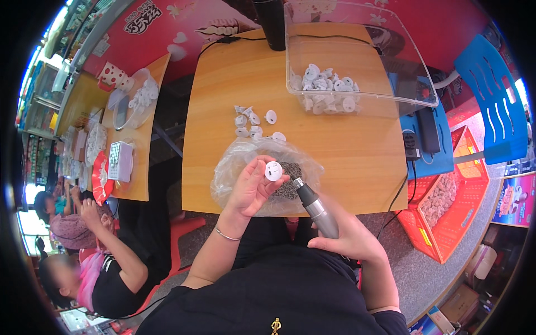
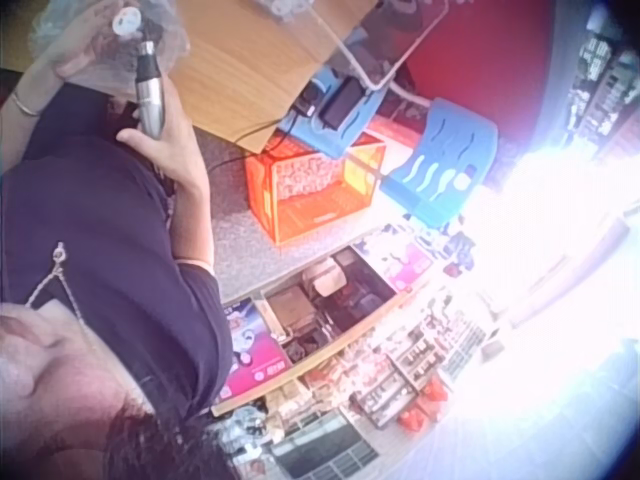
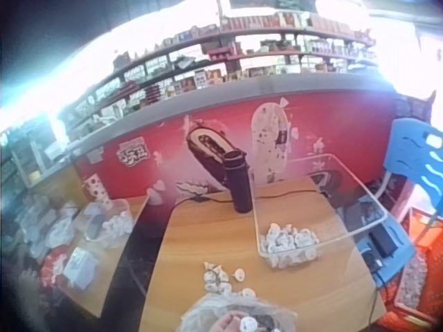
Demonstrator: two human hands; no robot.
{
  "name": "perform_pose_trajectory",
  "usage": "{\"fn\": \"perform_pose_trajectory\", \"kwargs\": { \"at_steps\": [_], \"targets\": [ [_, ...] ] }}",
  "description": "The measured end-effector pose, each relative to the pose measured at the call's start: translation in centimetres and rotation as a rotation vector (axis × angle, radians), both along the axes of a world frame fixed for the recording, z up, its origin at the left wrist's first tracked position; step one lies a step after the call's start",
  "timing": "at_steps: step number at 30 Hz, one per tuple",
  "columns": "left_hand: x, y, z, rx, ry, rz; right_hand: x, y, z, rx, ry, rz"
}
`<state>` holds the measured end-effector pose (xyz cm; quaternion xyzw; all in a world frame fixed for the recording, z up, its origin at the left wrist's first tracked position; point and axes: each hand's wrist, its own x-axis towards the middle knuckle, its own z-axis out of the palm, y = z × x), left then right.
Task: The person processes plastic parts by holding each piece by hand, deburring it with an electric rotary tool, and placing finished parts into a plastic container.
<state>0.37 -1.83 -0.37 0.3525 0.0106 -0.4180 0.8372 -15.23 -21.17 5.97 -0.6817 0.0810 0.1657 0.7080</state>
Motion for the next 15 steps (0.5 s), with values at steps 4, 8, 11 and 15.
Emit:
{"fn": "perform_pose_trajectory", "kwargs": {
  "at_steps": [4,8,11,15],
  "targets": [
    [1.0,-1.5,1.9,0.053,-0.135,0.029,-0.1,-0.4,-0.2,0.002,-0.005,-0.027],
    [6.0,-7.9,8.5,0.267,-1.113,0.223,-1.1,-0.7,0.5,-0.029,0.008,-0.075],
    [9.3,-12.3,10.1,0.492,-1.581,0.297,-1.8,-1.1,0.2,-0.036,0.017,-0.085],
    [9.6,-13.3,8.6,0.605,-1.848,0.407,-2.3,-1.6,-0.2,-0.045,0.021,-0.079]
  ]
}}
